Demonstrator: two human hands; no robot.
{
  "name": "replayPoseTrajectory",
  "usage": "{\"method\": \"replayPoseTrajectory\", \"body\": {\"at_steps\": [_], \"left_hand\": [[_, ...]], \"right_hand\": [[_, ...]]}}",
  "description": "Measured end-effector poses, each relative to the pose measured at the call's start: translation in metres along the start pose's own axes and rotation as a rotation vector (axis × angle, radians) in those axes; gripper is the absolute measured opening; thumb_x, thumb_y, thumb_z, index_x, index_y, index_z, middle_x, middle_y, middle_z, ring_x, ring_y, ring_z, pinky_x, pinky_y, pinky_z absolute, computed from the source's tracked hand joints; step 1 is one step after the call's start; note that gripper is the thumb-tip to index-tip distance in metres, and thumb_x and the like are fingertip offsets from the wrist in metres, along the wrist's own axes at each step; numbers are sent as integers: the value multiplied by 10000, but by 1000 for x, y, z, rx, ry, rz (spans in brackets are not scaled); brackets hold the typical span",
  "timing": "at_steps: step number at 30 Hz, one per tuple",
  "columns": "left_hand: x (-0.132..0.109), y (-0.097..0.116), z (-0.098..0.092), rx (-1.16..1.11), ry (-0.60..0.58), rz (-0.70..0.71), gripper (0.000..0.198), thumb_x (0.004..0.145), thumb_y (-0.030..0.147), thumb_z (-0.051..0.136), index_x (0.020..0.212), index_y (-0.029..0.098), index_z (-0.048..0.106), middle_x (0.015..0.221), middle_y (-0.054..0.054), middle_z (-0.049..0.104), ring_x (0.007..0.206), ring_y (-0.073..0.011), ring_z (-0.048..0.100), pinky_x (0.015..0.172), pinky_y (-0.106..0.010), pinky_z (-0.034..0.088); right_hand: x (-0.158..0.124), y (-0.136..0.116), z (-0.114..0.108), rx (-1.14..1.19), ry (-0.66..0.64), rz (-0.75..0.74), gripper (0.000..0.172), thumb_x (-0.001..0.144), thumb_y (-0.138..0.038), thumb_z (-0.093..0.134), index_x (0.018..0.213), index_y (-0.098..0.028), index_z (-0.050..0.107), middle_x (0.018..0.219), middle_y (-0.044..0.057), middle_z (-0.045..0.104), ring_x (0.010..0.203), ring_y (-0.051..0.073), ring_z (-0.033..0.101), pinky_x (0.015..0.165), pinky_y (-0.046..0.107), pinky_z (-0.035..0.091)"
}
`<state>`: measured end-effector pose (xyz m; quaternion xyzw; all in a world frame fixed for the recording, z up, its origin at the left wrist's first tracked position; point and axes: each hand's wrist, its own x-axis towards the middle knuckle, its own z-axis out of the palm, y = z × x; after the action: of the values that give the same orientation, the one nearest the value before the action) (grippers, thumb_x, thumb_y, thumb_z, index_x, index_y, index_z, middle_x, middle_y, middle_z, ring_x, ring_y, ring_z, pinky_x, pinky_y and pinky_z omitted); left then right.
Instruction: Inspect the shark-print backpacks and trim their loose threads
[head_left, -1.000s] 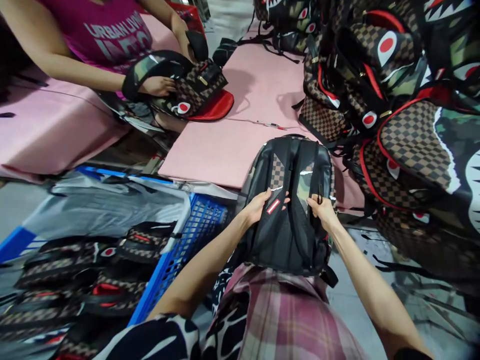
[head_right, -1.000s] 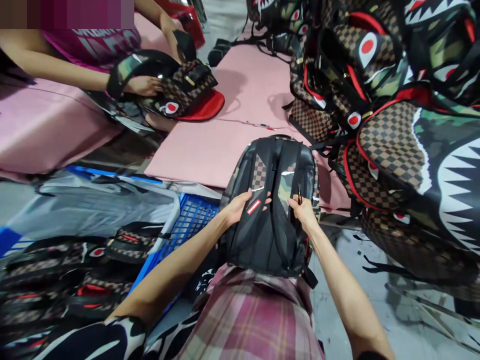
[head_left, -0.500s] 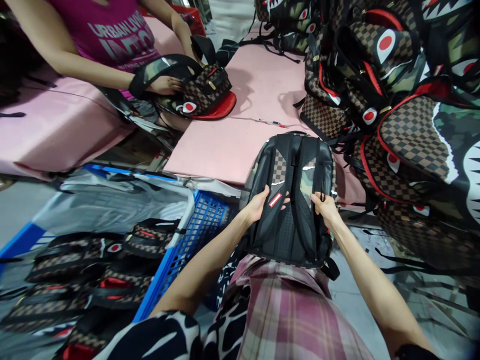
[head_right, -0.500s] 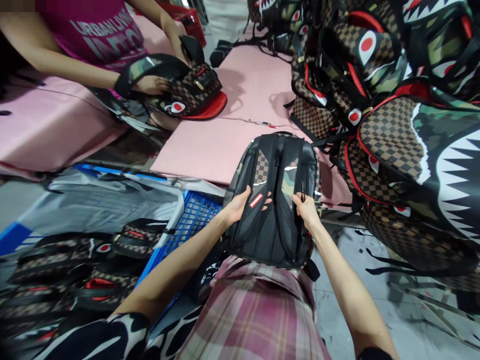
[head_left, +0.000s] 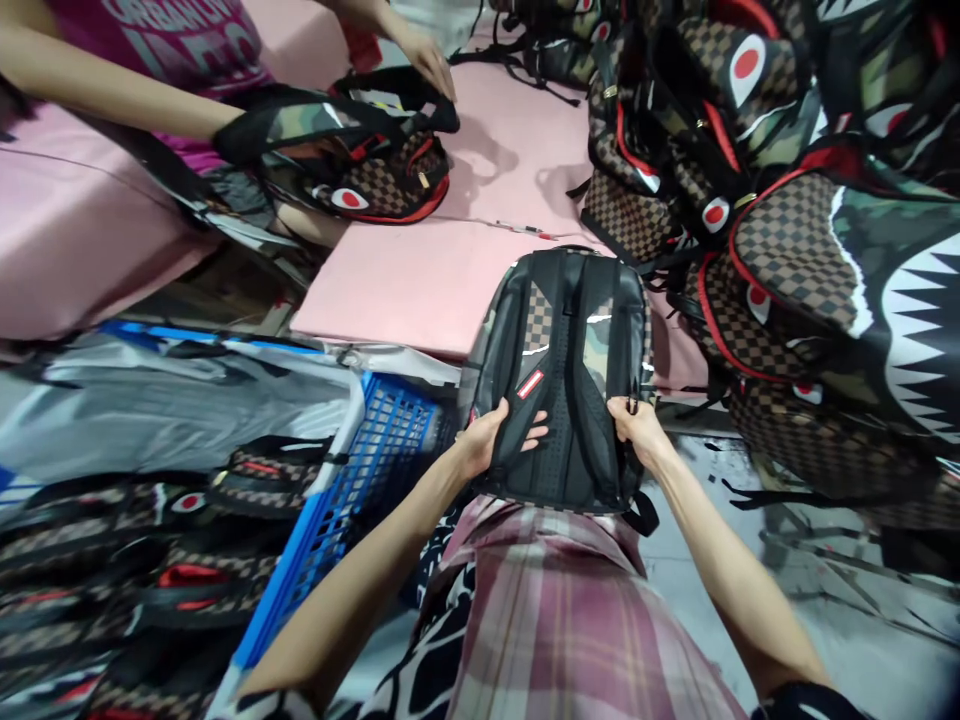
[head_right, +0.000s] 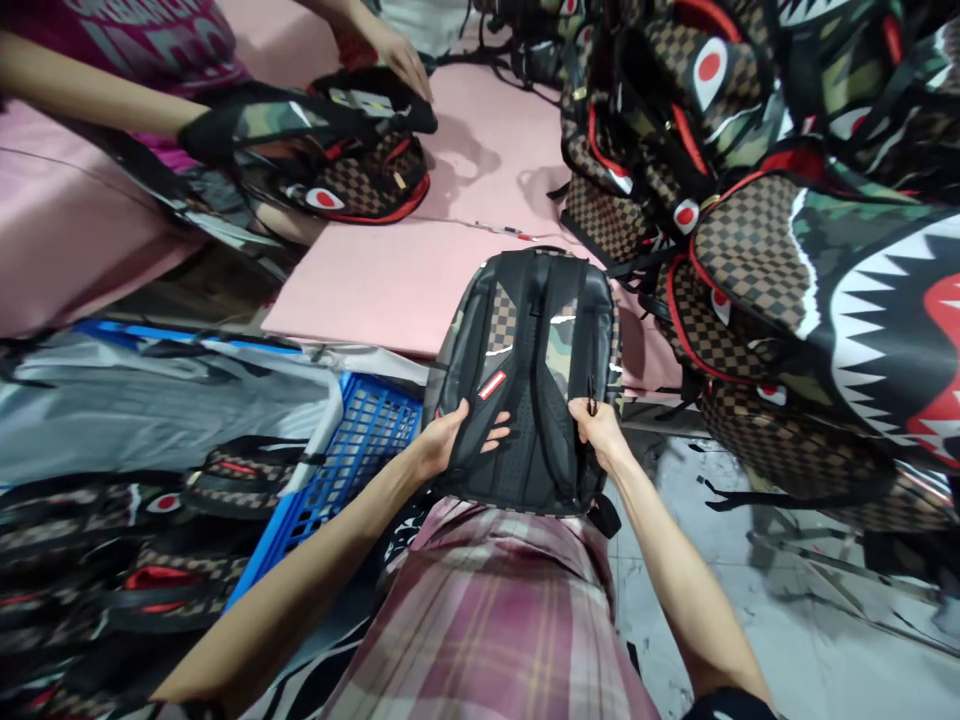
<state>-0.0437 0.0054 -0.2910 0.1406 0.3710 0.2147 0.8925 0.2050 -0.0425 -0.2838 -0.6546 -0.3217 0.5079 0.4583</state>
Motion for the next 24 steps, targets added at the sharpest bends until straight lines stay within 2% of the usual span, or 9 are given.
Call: {"method": "replayPoseTrajectory", "body": {"at_steps": [7, 10, 12, 16, 19, 22, 24], "left_hand": [[-5, -3, 2, -18, 25, 21, 513, 927, 438, 263, 1177, 82, 536, 1254, -172, 536, 1062, -260, 580, 923, -364, 447], [-6, -3, 6, -8, 75, 39, 487, 932, 409, 272, 1166, 74, 537, 1172, -186, 589, 1001, -246, 615, 881, -353, 474], [-10, -5, 8, 37, 122, 104, 435, 923, 383, 331, 1138, 76, 552, 1094, -183, 631, 944, -233, 638, 850, -346, 490], [-29, -7, 3, 275, 260, 311, 419, 847, 444, 479, 964, 73, 635, 849, -139, 695, 756, -208, 659, 714, -293, 510], [-51, -4, -5, 598, 358, 410, 468, 778, 534, 522, 810, 90, 668, 772, -90, 692, 747, -201, 632, 663, -242, 480], [-72, 1, -6, 837, 415, 425, 408, 721, 522, 591, 721, 121, 666, 764, -50, 687, 829, -220, 610, 682, -225, 463], [-81, 4, -4, 831, 378, 368, 397, 716, 522, 594, 703, 131, 664, 734, -49, 684, 821, -231, 614, 679, -237, 468]], "right_hand": [[-5, -1, -3, 44, -24, 5, 408, 577, -521, 696, 680, -157, 545, 403, -108, 305, 364, 45, 243, 362, 207, 229], [-4, -3, -3, 50, -29, 10, 411, 561, -519, 708, 669, -161, 537, 403, -109, 301, 369, 44, 234, 362, 205, 222], [-4, -4, -3, 53, -33, 15, 416, 549, -523, 713, 657, -165, 529, 405, -108, 299, 373, 44, 231, 362, 206, 226], [-4, -4, -3, 54, -34, 27, 413, 542, -515, 718, 638, -169, 515, 421, -105, 300, 379, 43, 234, 364, 207, 226], [-3, -1, -3, 53, -31, 34, 404, 550, -501, 720, 661, -167, 521, 428, -107, 297, 381, 43, 232, 365, 205, 222], [-1, 0, -4, 50, -40, 34, 398, 562, -491, 720, 678, -164, 525, 425, -110, 294, 381, 43, 231, 370, 205, 224], [-1, 1, -4, 44, -46, 31, 401, 564, -492, 721, 687, -161, 531, 422, -111, 297, 378, 43, 232, 370, 205, 225]]}}
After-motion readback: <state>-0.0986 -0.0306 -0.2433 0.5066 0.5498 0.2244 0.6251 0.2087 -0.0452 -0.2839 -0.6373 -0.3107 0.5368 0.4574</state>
